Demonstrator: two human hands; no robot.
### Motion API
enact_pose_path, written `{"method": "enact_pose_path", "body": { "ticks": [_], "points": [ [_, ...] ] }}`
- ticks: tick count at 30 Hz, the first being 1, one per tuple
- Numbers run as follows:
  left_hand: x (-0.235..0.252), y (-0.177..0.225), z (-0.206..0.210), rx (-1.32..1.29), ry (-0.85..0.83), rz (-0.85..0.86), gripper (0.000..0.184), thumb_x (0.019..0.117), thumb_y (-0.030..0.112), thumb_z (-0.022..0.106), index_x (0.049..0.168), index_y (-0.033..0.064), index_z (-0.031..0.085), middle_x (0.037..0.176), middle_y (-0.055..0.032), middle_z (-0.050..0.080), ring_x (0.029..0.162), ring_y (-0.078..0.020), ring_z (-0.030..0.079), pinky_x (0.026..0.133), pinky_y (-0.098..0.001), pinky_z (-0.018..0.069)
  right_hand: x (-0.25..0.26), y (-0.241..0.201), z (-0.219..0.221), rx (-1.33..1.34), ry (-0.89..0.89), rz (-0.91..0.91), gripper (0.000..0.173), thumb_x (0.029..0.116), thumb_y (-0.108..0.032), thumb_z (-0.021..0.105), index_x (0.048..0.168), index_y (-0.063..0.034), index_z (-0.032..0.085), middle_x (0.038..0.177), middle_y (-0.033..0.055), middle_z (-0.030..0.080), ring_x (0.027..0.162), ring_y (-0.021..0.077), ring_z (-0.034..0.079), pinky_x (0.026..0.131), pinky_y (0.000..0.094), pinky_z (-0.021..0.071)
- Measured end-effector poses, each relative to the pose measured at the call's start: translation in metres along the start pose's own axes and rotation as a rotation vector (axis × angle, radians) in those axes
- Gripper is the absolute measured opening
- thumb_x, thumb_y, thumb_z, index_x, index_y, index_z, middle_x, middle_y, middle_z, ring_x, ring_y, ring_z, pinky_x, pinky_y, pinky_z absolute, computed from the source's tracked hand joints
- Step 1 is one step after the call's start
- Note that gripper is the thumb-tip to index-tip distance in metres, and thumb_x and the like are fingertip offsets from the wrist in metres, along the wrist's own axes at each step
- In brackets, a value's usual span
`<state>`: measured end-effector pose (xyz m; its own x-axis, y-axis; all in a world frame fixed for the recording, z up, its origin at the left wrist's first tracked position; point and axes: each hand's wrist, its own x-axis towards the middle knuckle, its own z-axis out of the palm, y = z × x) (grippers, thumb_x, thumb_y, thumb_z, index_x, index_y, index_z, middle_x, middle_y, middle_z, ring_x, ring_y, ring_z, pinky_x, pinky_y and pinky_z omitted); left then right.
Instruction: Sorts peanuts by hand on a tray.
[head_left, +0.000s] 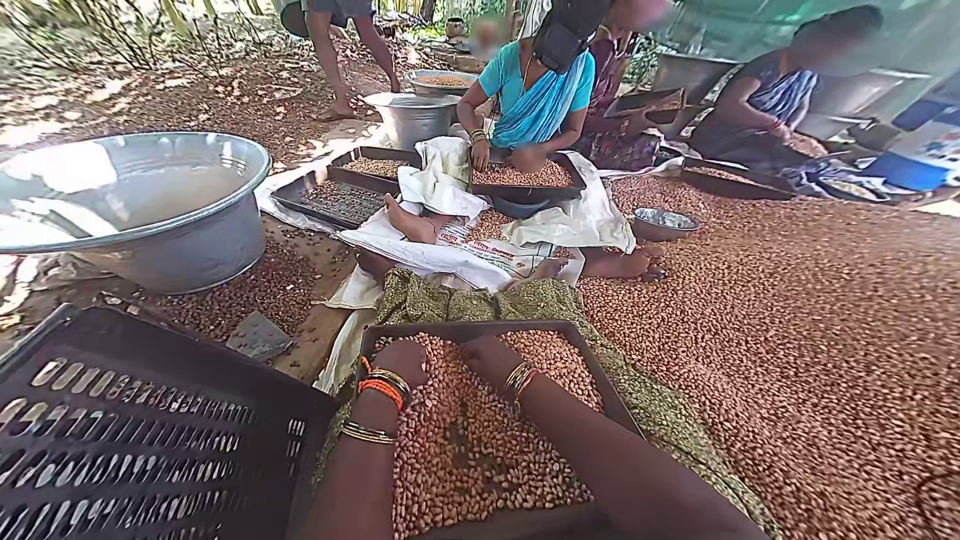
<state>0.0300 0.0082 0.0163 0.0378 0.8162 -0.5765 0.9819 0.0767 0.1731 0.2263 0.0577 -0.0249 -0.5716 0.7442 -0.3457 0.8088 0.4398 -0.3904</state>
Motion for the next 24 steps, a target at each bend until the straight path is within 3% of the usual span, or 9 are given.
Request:
{"method": "enact_pose_path", "body": {
  "ticks": [8,10,12,13,16,18,21,24],
  "points": [
    [0.003,-0.005,0.006,-0.011,-0.092,0.284,0.036,0.0945,0.019,0.072,0.125,-0.0002,0.068,0.13,-0.0251,0.064,0.127,-0.0419,0.058,0.105,-0.0632,0.0428,0.003,0.004,-0.006,-0.035,-0.087,0.022,0.028,0.1038,-0.017,0.056,0.122,0.0006,0.068,0.123,0.0228,0.067,0.12,0.0378,0.063,0.103,0.0577,0.0483],
    [0.002,-0.011,0.005,-0.084,-0.081,0.338,0.032,0.0936,0.018,0.075,0.118,-0.0015,0.07,0.123,-0.025,0.066,0.121,-0.0409,0.06,0.105,-0.0607,0.0433,0.003,0.008,-0.007,-0.008,-0.082,0.008,0.028,0.1044,-0.016,0.056,0.122,0.0014,0.068,0.122,0.0232,0.068,0.119,0.0372,0.064,0.103,0.0564,0.0481],
    [0.002,-0.017,0.004,-0.151,-0.028,0.341,0.029,0.0932,0.019,0.075,0.114,-0.0006,0.072,0.119,-0.0231,0.068,0.118,-0.0385,0.062,0.104,-0.0589,0.0447,0.0,0.014,-0.01,0.151,-0.05,0.004,0.028,0.1048,-0.015,0.057,0.121,0.0052,0.067,0.117,0.0235,0.068,0.11,0.0333,0.066,0.1,0.0504,0.0499],
    [0.002,-0.02,0.004,-0.194,0.023,0.333,0.026,0.0926,0.017,0.075,0.112,-0.0001,0.072,0.117,-0.0219,0.068,0.115,-0.0369,0.063,0.102,-0.0578,0.0459,-0.003,0.017,-0.013,0.285,-0.027,0.014,0.027,0.1052,-0.013,0.056,0.12,0.0076,0.066,0.112,0.0223,0.069,0.1,0.0289,0.068,0.094,0.0449,0.0528],
    [0.002,-0.027,0.006,-0.329,0.208,0.324,0.02,0.0908,0.012,0.073,0.107,0.0001,0.072,0.112,-0.0179,0.069,0.108,-0.0308,0.065,0.098,-0.0515,0.0494,-0.014,0.022,-0.017,0.848,-0.005,0.036,0.012,0.1039,-0.006,0.057,0.111,0.0028,0.056,0.091,0.0075,0.069,0.074,0.0118,0.068,0.072,0.0284,0.0587],
    [0.004,-0.025,0.006,-0.37,0.299,0.322,0.018,0.0912,0.01,0.071,0.107,0.0005,0.072,0.114,-0.0164,0.068,0.107,-0.0281,0.065,0.098,-0.0478,0.051,-0.019,0.018,-0.017,1.04,-0.029,-0.013,0.011,0.0996,0.002,0.058,0.11,-0.0007,0.055,0.091,0.0043,0.068,0.074,0.0105,0.067,0.071,0.0275,0.058],
    [0.003,-0.014,0.005,-0.382,0.35,0.357,0.02,0.0938,0.007,0.067,0.112,0.0023,0.072,0.124,-0.0157,0.066,0.108,-0.027,0.066,0.098,-0.0447,0.0523,-0.02,0.002,-0.011,1.021,-0.069,-0.072,0.018,0.1019,0.002,0.048,0.114,0.0039,0.061,0.097,0.0046,0.066,0.077,0.0095,0.065,0.075,0.0282,0.0577],
    [0.007,-0.002,0.01,-0.293,0.28,0.403,0.029,0.0932,0.006,0.067,0.121,0.0017,0.071,0.133,-0.0178,0.062,0.124,-0.0311,0.059,0.107,-0.0468,0.0474,-0.018,-0.014,0.0,1.062,-0.093,-0.084,0.013,0.1048,-0.005,0.051,0.104,0.003,0.062,0.086,0.0027,0.066,0.071,0.0091,0.065,0.07,0.0278,0.0572]
  ]
}}
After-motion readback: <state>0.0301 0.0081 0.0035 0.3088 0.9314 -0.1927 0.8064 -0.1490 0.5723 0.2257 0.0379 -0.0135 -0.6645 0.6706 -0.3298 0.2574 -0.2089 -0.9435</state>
